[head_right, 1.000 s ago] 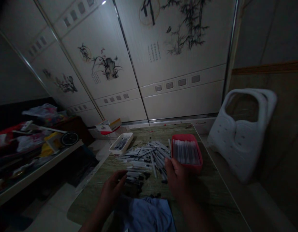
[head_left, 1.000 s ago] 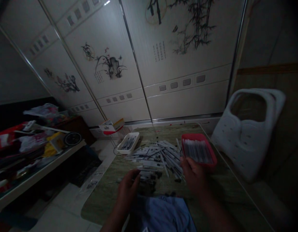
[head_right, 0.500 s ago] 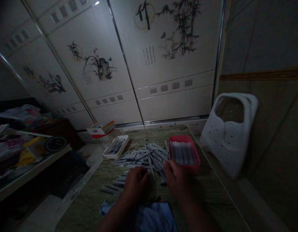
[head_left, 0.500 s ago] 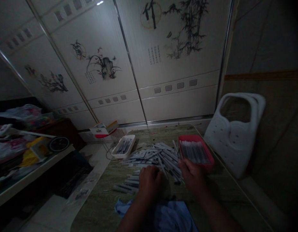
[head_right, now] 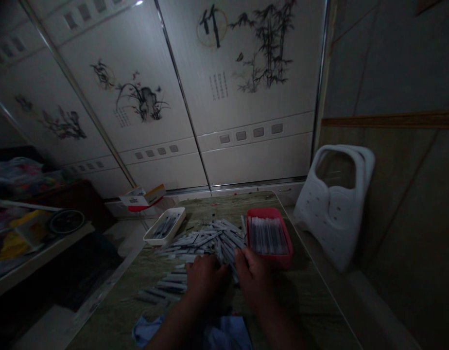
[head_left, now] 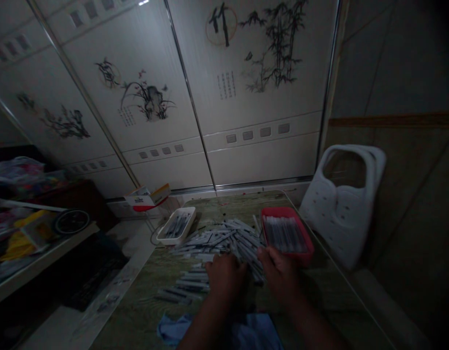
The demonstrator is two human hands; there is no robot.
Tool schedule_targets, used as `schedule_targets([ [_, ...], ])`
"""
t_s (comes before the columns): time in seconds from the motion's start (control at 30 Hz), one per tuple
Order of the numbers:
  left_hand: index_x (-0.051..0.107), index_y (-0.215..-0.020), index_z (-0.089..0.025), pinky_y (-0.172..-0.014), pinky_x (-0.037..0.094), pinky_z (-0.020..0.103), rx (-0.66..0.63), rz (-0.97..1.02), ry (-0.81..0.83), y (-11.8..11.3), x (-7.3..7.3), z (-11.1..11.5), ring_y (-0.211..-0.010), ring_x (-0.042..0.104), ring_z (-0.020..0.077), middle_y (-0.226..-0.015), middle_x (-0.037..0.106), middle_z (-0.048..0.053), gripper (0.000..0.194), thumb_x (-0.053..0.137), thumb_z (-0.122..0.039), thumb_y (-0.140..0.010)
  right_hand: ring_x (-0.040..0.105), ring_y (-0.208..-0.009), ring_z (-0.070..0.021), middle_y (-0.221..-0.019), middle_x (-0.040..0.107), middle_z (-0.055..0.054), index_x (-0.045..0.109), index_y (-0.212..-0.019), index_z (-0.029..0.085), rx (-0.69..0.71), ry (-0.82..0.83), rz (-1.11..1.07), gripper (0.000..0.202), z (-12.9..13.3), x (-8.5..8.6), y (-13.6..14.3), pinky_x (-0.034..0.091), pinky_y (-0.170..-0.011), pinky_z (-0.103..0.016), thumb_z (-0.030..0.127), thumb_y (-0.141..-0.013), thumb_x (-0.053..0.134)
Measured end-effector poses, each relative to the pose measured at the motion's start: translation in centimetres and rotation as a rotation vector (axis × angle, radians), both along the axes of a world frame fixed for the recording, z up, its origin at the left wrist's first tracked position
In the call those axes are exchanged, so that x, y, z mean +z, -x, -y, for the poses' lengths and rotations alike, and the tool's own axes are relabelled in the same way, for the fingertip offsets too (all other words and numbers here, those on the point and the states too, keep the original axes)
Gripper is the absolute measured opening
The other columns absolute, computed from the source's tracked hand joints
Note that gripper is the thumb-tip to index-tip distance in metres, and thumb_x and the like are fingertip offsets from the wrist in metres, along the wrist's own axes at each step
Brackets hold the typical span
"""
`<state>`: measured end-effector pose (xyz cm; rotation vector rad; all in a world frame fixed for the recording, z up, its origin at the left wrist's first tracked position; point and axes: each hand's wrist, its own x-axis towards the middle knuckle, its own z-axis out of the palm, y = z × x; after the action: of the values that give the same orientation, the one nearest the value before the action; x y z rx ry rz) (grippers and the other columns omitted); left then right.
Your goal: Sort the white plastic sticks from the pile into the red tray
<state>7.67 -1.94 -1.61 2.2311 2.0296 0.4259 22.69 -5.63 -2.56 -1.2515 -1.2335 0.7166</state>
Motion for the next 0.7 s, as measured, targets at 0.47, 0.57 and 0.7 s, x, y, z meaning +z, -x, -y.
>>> schedule_targets([
  [0.47, 0.07, -0.075, -0.023, -0.072, 0.039, 0.03, -0.31, 0.321, -0.014, 0.6, 0.5, 1.9, -0.08, 0.062, 0.0203, -0.079, 0.071, 0.004, 0.026, 0.058, -0.041, -0.088, 0.066, -0.079, -0.0238, -0.082, 0.072, -0.005, 0.069, -0.089, 0.018, 0.069, 0.083, -0.006, 0.023, -0.6, -0.5, 0.2, 0.047, -0.069, -0.031, 0.039, -0.088, 0.059],
  [0.57, 0.071, -0.088, -0.021, -0.077, 0.043, 0.028, -0.18, 0.354, -0.024, 1.5, 0.4, 0.5, -0.088, 0.065, 0.0196, -0.091, 0.073, 0.005, 0.026, 0.049, -0.035, -0.093, 0.063, -0.074, -0.022, -0.076, 0.068, -0.003, 0.066, -0.087, 0.018, 0.011, 0.092, -0.013, 0.025, -0.6, -0.5, 0.0, 0.045, -0.064, -0.03, 0.041, -0.089, 0.057],
  [0.7, 0.073, -0.097, -0.02, -0.081, 0.043, 0.031, -0.069, 0.277, -0.017, 2.2, 0.8, -2.5, -0.095, 0.066, 0.0223, -0.1, 0.075, 0.009, 0.027, 0.049, -0.029, -0.091, 0.059, -0.067, -0.0197, -0.071, 0.064, -0.001, 0.064, -0.084, 0.018, -0.012, 0.087, -0.021, 0.026, -0.6, -0.4, -0.1, 0.042, -0.059, -0.028, 0.043, -0.089, 0.056],
])
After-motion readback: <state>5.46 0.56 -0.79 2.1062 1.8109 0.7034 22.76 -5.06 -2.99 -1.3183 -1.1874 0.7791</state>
